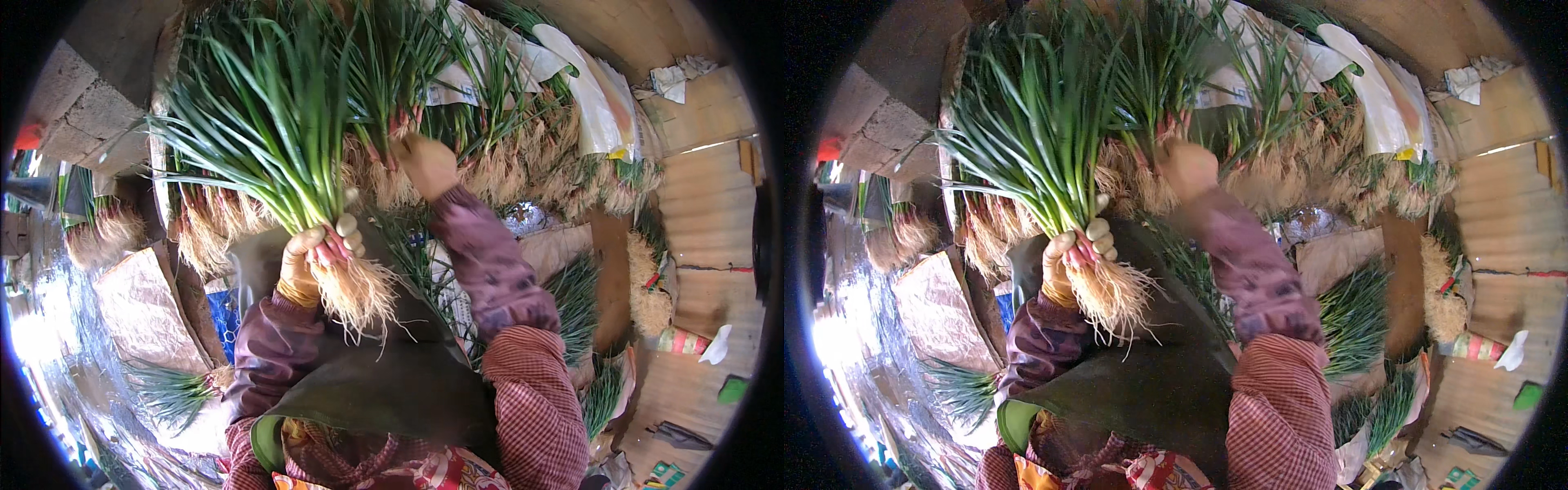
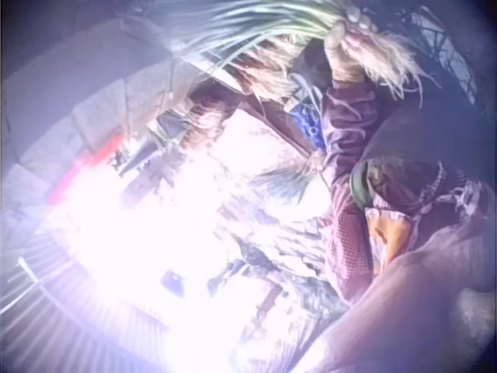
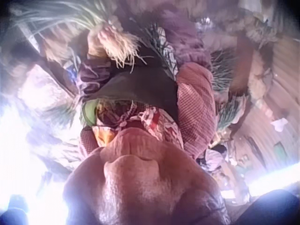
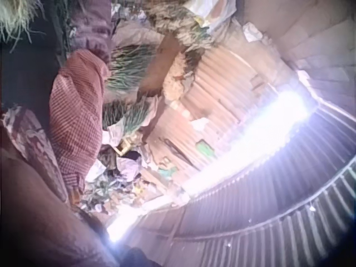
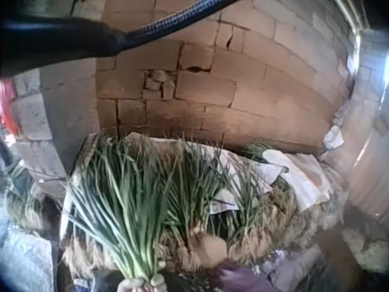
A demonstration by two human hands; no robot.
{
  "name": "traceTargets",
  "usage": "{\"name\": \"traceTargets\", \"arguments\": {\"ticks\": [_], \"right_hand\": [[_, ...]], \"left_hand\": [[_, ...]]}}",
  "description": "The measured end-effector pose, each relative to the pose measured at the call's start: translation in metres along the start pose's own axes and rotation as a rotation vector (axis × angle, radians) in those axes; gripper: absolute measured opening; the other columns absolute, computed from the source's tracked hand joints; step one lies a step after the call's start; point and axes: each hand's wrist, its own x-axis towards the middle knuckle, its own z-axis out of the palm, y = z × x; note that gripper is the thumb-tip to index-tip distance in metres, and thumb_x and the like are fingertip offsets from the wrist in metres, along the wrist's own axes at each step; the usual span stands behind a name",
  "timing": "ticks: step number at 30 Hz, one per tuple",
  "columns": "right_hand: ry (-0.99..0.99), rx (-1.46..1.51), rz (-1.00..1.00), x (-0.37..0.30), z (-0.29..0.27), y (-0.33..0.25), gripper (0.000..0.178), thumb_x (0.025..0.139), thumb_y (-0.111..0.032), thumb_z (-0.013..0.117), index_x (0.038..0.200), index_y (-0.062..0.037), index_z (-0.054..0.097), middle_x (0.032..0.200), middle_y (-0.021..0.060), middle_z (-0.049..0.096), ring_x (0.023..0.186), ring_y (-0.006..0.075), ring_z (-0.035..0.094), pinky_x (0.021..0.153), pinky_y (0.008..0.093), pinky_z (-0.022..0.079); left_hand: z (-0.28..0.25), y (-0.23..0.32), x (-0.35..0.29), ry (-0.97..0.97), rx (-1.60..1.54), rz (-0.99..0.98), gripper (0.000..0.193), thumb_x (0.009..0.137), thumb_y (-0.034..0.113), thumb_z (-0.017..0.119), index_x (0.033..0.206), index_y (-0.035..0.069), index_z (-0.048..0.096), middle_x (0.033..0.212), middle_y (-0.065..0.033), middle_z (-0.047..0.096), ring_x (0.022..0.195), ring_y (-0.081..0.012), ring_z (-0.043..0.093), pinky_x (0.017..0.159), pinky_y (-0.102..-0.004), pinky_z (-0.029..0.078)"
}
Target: The person gathers green onions into a bundle, aligns the roots, and ties them with a rubber band. The person repeats this process for multiple bunches, placing each finished bundle aside.
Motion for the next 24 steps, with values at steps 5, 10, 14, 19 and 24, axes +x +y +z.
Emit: {"name": "traceTargets", "arguments": {"ticks": [5, 10, 14, 19, 24], "right_hand": [[-0.047, -0.186, 0.097, 0.06, 0.051, 0.004, 0.031, 0.078, -0.031, 0.052, 0.093, -0.0063, 0.062, 0.101, 0.0216, 0.06, 0.111, 0.0369, 0.045, 0.084, 0.0469, 0.043], [0.004, -0.012, -0.103, 0.022, 0.013, 0.015, 0.026, 0.082, -0.031, 0.052, 0.087, -0.0083, 0.063, 0.079, 0.0131, 0.065, 0.072, 0.0271, 0.063, 0.063, 0.0368, 0.05], [0.117, 0.107, -0.19, -0.036, -0.002, -0.025, 0.017, 0.084, -0.026, 0.055, 0.081, -0.0117, 0.062, 0.058, 0.0003, 0.058, 0.047, 0.0156, 0.054, 0.044, 0.0315, 0.046], [0.202, 0.145, -0.293, -0.048, 0.016, -0.048, 0.01, 0.077, -0.015, 0.054, 0.072, -0.0069, 0.056, 0.064, 0.0111, 0.058, 0.057, 0.0275, 0.058, 0.05, 0.0369, 0.046], [0.038, 1.209, 0.182, -0.036, 0.032, 0.03, 0.025, 0.09, -0.023, 0.044, 0.073, -0.0088, 0.056, 0.057, -0.0041, 0.044, 0.044, 0.0037, 0.036, 0.037, 0.0202, 0.029]], "left_hand": [[-0.006, -0.006, -0.001, 0.064, 0.058, 0.032, 0.052, 0.073, 0.019, 0.062, 0.118, 0.0, 0.044, 0.087, -0.0062, 0.053, 0.088, -0.0222, 0.053, 0.086, -0.0397, 0.042], [-0.028, -0.009, 0.006, 0.212, 0.341, 0.032, 0.038, 0.074, 0.016, 0.062, 0.105, -0.004, 0.052, 0.105, -0.0174, 0.058, 0.111, -0.0323, 0.049, 0.103, -0.0502, 0.029], [-0.038, -0.016, 0.011, 0.359, 0.484, -0.042, 0.017, 0.074, 0.012, 0.06, 0.073, -0.005, 0.059, 0.072, -0.0161, 0.061, 0.068, -0.028, 0.06, 0.076, -0.0374, 0.05], [-0.033, -0.011, 0.004, 0.241, 0.391, -0.004, 0.021, 0.076, 0.014, 0.059, 0.089, -0.003, 0.059, 0.085, -0.0158, 0.063, 0.07, -0.0176, 0.059, 0.067, -0.0268, 0.046], [0.001, -0.009, -0.007, 0.058, 0.01, 0.031, 0.042, 0.073, 0.018, 0.061, 0.111, 0.005, 0.05, 0.104, -0.0136, 0.054, 0.09, -0.0242, 0.052, 0.08, -0.037, 0.044]]}}
